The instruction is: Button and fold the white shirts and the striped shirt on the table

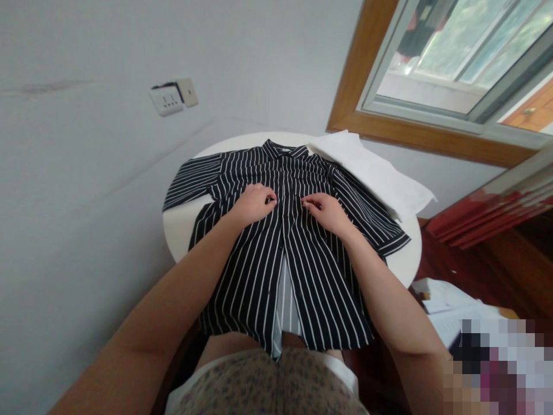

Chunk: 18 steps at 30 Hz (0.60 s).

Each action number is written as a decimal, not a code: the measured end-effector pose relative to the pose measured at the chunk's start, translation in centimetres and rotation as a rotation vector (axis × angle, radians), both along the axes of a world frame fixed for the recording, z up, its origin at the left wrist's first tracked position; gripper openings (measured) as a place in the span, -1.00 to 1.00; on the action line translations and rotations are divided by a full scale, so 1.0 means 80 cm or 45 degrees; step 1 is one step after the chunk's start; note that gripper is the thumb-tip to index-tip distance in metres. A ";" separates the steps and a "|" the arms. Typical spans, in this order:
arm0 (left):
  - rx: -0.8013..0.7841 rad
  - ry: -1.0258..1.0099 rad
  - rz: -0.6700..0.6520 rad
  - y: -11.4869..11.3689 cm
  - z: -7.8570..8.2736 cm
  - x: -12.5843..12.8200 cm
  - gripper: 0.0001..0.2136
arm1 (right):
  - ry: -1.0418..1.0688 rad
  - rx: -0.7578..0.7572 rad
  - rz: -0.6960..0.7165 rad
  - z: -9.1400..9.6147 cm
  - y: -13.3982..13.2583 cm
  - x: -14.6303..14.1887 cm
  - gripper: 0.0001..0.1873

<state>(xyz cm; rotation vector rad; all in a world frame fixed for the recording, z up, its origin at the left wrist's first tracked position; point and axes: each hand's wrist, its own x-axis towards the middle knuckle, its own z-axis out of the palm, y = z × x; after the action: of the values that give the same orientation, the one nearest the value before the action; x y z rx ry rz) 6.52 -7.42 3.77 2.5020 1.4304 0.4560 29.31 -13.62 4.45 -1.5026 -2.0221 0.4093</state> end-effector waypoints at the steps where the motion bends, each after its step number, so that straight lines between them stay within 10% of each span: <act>1: 0.044 0.087 0.040 0.001 -0.002 -0.002 -0.63 | -0.129 0.033 -0.052 0.002 -0.003 0.006 -0.72; 7: -0.251 0.449 0.164 -0.001 -0.012 -0.001 -0.35 | -0.565 -0.337 -0.185 -0.022 -0.019 -0.001 -0.22; 18: -0.211 0.407 0.247 0.038 -0.025 0.009 -0.34 | -0.573 -0.346 -0.281 -0.039 0.038 -0.009 -0.14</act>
<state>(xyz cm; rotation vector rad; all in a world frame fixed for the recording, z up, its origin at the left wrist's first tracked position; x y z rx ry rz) 7.26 -4.36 1.74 2.3913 1.7556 -0.0370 28.56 -10.60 1.34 -2.1182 -2.1599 0.2804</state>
